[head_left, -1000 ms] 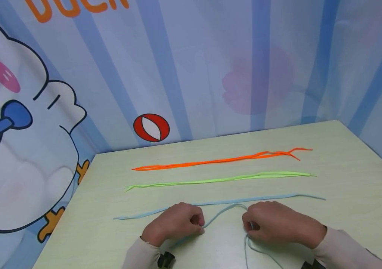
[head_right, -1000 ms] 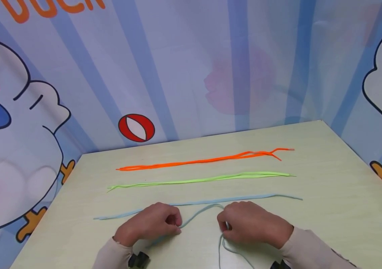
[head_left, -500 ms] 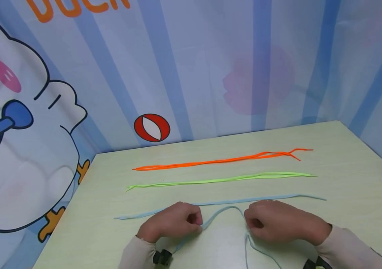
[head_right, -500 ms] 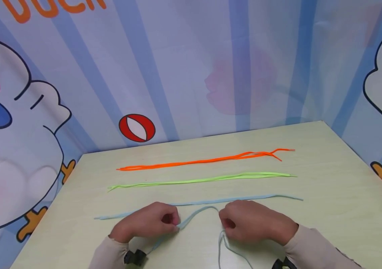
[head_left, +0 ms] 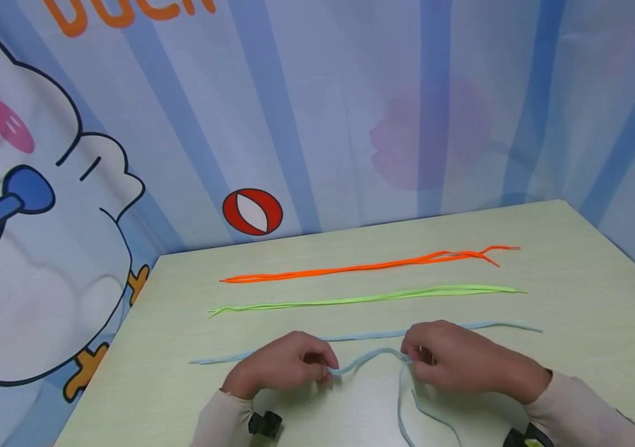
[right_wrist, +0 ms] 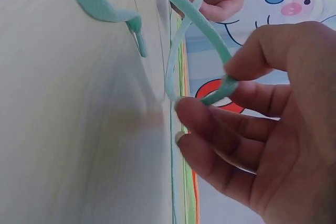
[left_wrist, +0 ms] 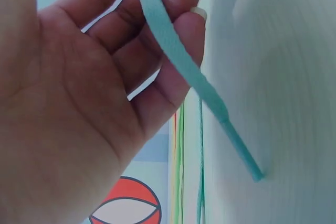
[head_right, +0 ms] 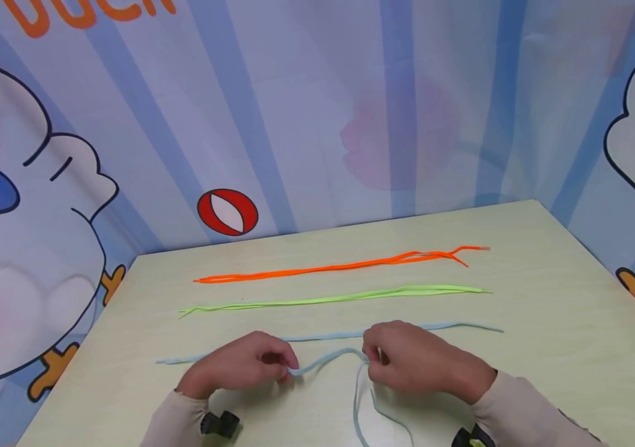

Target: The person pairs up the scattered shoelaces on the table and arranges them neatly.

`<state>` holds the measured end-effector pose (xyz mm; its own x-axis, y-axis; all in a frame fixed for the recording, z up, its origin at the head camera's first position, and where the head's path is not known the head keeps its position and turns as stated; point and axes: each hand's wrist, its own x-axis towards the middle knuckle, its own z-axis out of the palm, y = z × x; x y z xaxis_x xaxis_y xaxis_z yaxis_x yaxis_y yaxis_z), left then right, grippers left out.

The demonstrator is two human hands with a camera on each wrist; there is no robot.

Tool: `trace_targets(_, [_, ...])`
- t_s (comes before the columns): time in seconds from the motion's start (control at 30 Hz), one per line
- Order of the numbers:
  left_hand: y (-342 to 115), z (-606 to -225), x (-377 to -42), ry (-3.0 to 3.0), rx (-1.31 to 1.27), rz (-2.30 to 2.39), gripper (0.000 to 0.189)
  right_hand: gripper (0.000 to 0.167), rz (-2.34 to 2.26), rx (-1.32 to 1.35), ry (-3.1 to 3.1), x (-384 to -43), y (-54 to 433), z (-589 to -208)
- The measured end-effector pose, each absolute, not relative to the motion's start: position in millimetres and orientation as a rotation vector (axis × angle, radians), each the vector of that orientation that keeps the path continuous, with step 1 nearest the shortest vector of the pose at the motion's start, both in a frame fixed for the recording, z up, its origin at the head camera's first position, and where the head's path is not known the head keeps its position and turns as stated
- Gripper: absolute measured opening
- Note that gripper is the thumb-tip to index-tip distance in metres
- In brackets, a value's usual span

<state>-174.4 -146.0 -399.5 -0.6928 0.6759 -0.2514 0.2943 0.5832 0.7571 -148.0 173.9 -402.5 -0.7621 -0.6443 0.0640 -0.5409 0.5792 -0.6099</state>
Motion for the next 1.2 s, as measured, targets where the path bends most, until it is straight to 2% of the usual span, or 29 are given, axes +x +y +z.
trace_targets(0.43, [-145.7,-396.2,-175.7,2.324,0.691,1.155,0.017,0.021,-1.027,-1.01,2.603,-150.1,173.6,-399.8])
trace_targets(0.6, [-148.6,-395.0,-177.4,2.329,0.695,1.259,0.017,0.024,-1.066,-1.06,2.671,-151.3,175.4,-400.4])
trace_targets(0.77, [-154.0,-393.2,-179.9,2.305,0.715,1.367,0.018,0.009,-1.096,-1.033,2.672,-152.8,176.4,-399.7])
trace_targets(1.0, [-164.0,-391.0,-182.8,2.295,0.746,1.555,0.021,0.011,-1.169,-0.896,2.678,-152.9,174.1,-398.5])
trace_targets(1.2, [-167.4,-391.8,-184.0,2.323,0.7,1.655,0.023,0.023,-1.29,-0.885,2.716,-152.0,174.5,-396.1])
